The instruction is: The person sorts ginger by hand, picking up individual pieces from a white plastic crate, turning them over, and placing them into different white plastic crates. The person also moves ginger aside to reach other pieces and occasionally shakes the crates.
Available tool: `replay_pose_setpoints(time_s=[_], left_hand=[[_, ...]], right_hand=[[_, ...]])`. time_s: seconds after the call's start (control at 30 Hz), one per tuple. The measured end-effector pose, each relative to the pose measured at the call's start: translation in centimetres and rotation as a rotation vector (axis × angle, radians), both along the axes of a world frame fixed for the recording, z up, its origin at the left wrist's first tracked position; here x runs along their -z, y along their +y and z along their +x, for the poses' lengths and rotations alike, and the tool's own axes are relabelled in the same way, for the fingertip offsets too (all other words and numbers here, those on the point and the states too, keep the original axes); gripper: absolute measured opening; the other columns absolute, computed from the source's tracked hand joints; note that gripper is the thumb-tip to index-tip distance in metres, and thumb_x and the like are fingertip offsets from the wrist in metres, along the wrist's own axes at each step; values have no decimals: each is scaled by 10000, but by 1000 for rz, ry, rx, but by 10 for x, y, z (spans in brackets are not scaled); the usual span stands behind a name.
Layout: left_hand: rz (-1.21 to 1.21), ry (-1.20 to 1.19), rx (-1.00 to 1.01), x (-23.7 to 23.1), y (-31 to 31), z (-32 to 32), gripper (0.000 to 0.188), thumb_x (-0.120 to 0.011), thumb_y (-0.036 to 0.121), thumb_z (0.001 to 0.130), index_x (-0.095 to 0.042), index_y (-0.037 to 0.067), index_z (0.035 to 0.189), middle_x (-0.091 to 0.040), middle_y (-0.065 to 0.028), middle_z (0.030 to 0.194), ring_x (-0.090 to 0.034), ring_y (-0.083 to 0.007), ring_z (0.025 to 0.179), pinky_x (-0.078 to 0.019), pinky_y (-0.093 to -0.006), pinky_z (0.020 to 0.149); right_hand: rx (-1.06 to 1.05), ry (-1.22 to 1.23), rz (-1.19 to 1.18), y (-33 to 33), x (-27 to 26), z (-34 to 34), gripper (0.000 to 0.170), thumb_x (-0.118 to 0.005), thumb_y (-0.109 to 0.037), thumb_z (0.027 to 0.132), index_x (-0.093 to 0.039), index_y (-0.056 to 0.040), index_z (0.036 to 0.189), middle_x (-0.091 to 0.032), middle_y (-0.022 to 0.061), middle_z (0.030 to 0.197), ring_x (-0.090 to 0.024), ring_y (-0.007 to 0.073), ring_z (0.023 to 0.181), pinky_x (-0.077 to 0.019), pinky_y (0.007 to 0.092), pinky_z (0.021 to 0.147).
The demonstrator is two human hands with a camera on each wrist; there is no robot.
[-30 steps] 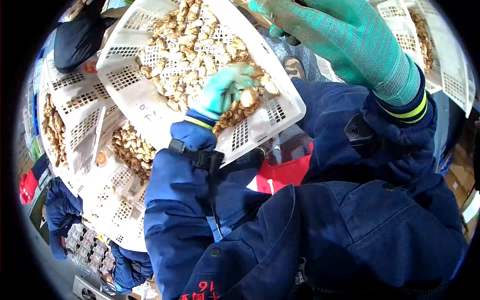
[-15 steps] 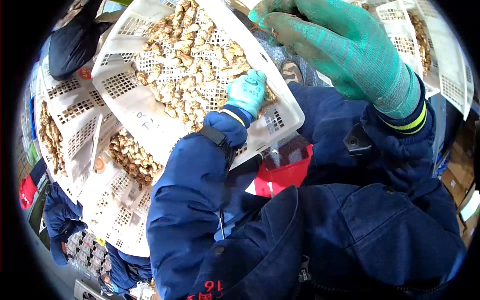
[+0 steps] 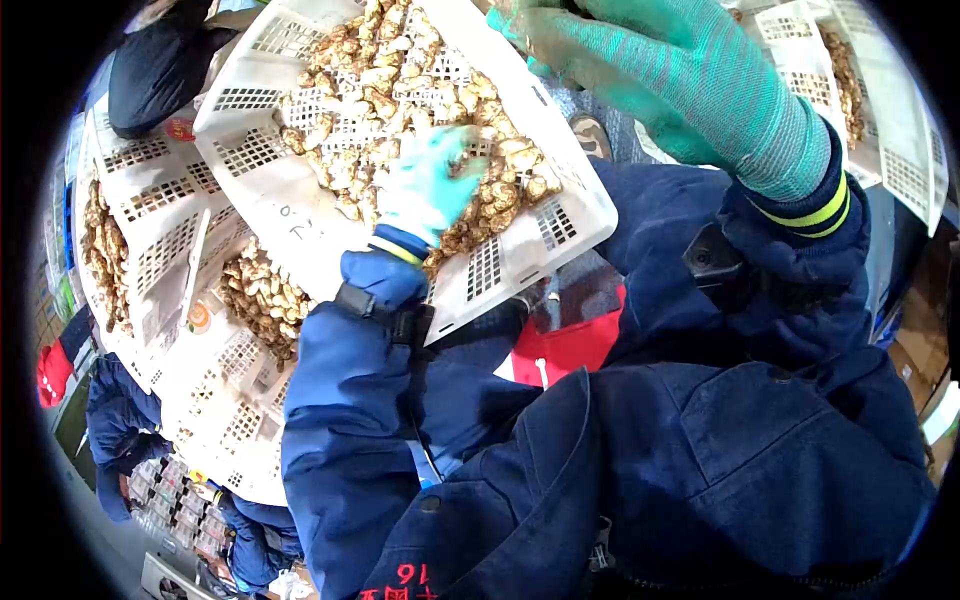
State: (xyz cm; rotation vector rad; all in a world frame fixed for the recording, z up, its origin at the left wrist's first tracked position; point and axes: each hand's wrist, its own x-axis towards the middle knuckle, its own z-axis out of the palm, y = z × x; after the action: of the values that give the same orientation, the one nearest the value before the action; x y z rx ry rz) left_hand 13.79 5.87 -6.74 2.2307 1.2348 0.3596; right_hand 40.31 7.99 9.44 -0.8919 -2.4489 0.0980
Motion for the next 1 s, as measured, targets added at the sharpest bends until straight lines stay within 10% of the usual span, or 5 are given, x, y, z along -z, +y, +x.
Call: replay_pose_setpoints(time_s=[0.13, 0.53, 0.77, 0.9, 1.0], left_hand=[[-42, 131, 403, 18, -7, 43, 454, -637, 341, 808, -582, 116, 1198, -584, -128, 1190, -542, -304, 1100, -443, -394, 930], [-294, 442, 354, 38, -6, 57, 526, -707, 242, 709, -559, 121, 1199, -586, -145, 1108, -565, -317, 1049, -467, -390, 880], [-1346, -1208, -193, 7, 6, -30, 418, -489, -38, 813, -484, -13, 1231, -560, -198, 1188, -549, -316, 1153, -478, -451, 986], [-1302, -978, -294, -3, 5, -7, 433, -555, 96, 871, -478, -22, 1280, -601, -143, 1097, -595, -244, 1039, -508, -412, 911], [-965, -85, -55, -11, -1, 39, 287, -603, 204, 880, -629, 69, 1132, -661, -88, 968, -642, -209, 869, -520, -348, 781]], right_hand=[[-4, -24, -7, -1, 1, -1, 141, -531, -13, 871, -576, -1, 1003, -548, 34, 826, -548, 131, 670, -468, 222, 597], [6, -36, -13, -1, 3, 4, 134, -517, -11, 887, -574, 6, 1007, -542, 24, 818, -540, 112, 666, -465, 208, 597], [-14, -20, 2, 0, 1, -1, 131, -509, -9, 897, -572, 11, 1009, -538, 18, 814, -535, 101, 663, -462, 200, 598], [-32, -18, 12, 2, 1, -5, 129, -504, -8, 902, -571, 14, 1010, -536, 15, 811, -532, 94, 662, -461, 195, 598], [-36, -35, 7, 2, 1, -5, 128, -500, -8, 906, -571, 16, 1011, -534, 12, 809, -530, 90, 661, -460, 192, 598]])
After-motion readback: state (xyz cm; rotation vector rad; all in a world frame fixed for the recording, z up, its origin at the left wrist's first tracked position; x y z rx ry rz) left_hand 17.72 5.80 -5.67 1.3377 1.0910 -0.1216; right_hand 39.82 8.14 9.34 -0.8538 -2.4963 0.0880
